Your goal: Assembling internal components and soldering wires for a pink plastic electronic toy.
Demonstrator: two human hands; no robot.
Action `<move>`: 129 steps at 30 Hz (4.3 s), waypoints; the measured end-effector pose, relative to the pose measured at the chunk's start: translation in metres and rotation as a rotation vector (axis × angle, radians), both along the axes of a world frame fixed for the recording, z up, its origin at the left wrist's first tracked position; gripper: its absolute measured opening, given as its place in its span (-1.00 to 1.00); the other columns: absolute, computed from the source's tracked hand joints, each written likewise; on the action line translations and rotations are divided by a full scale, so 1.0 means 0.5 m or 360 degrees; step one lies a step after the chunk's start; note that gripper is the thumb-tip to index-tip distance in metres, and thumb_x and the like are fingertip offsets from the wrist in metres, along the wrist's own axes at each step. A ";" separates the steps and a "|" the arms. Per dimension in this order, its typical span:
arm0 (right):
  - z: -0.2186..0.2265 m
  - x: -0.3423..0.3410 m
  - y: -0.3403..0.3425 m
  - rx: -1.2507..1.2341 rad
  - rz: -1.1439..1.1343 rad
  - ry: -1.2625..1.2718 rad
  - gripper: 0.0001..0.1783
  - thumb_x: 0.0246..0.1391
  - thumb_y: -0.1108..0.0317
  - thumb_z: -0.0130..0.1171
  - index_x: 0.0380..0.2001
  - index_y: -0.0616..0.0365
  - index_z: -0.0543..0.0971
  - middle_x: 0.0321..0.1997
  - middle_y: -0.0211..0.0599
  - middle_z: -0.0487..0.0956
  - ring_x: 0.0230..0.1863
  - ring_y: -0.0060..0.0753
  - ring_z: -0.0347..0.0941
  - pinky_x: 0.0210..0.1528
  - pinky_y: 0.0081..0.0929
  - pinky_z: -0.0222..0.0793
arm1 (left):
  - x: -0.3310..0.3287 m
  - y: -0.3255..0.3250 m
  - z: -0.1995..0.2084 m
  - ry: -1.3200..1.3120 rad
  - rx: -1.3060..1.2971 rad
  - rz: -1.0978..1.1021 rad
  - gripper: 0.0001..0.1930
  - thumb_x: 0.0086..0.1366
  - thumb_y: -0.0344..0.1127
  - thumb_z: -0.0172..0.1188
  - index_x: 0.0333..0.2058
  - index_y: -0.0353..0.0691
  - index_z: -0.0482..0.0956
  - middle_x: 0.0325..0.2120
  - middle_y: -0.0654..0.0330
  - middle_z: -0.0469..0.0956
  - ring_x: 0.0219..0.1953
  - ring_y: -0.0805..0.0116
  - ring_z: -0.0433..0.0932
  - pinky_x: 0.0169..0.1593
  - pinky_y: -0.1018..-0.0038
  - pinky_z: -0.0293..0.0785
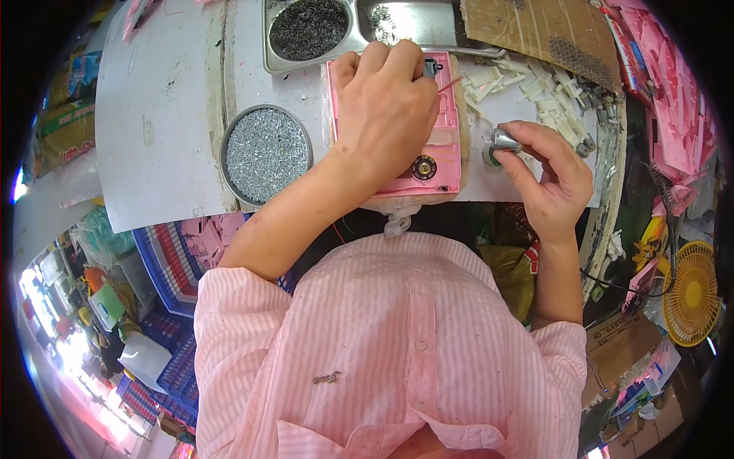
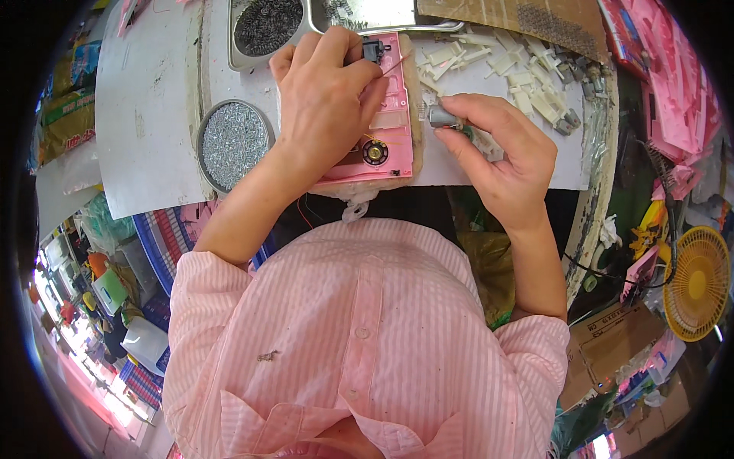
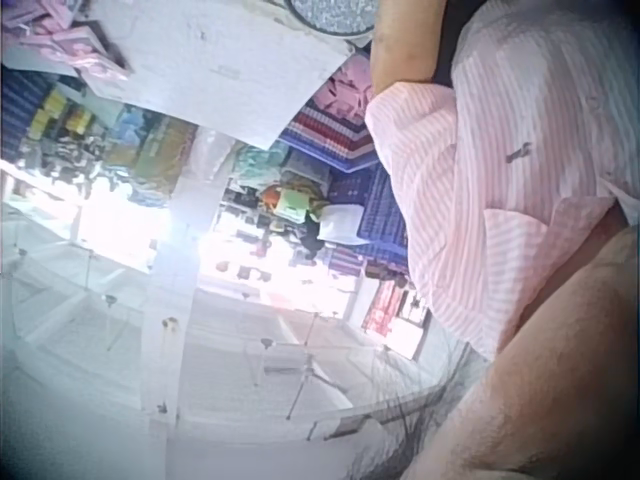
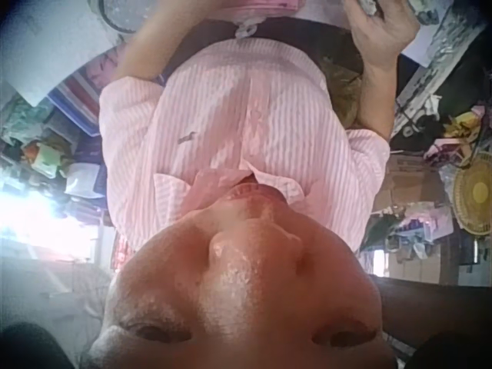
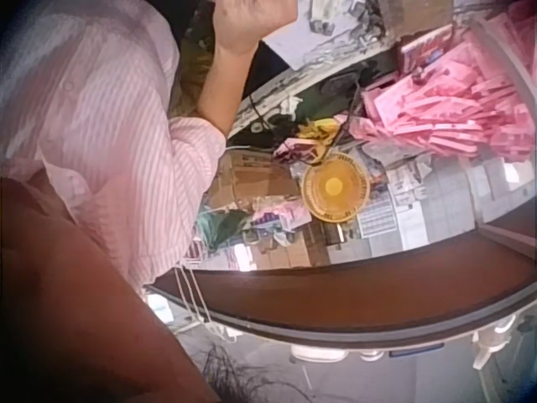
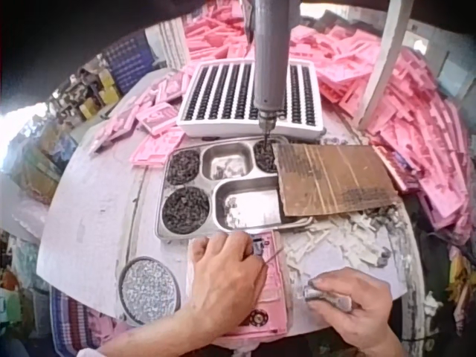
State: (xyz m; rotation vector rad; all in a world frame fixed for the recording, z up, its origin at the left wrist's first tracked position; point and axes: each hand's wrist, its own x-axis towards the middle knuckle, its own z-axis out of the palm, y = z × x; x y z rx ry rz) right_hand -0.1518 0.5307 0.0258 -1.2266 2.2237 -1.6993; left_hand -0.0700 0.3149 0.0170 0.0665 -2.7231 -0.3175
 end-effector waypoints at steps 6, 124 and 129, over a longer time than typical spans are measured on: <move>-0.011 -0.015 0.007 0.0220 -0.0037 0.0186 -0.64 -0.08 0.56 0.43 -0.13 0.23 0.65 -0.18 -0.18 0.70 -0.26 -0.28 0.63 -0.20 -0.48 0.52 | 0.094 -0.046 -0.004 0.0165 0.0441 -0.0261 -0.89 0.11 -0.37 0.34 -0.38 -0.15 0.60 -0.19 0.23 0.55 -0.12 0.21 0.50 0.04 0.21 0.31; -0.039 0.056 0.027 -0.0118 -0.0296 -0.0389 -0.70 0.02 0.46 0.45 -0.24 0.26 0.53 -0.42 -0.46 0.58 -0.52 -0.83 0.26 -0.46 -0.80 0.14 | 0.018 -0.018 -0.028 0.0226 0.0494 -0.0119 -0.86 0.01 -0.39 0.40 -0.40 -0.15 0.65 -0.25 0.27 0.48 -0.19 0.21 0.42 -0.10 0.30 0.24; -0.037 0.055 0.022 -0.0118 -0.0295 -0.0382 -0.70 0.02 0.47 0.45 -0.24 0.26 0.53 -0.43 -0.46 0.57 -0.52 -0.83 0.26 -0.47 -0.80 0.13 | 0.018 -0.018 -0.027 0.0222 0.0488 -0.0120 -0.86 0.01 -0.39 0.40 -0.41 -0.15 0.65 -0.25 0.27 0.48 -0.20 0.22 0.41 -0.10 0.30 0.23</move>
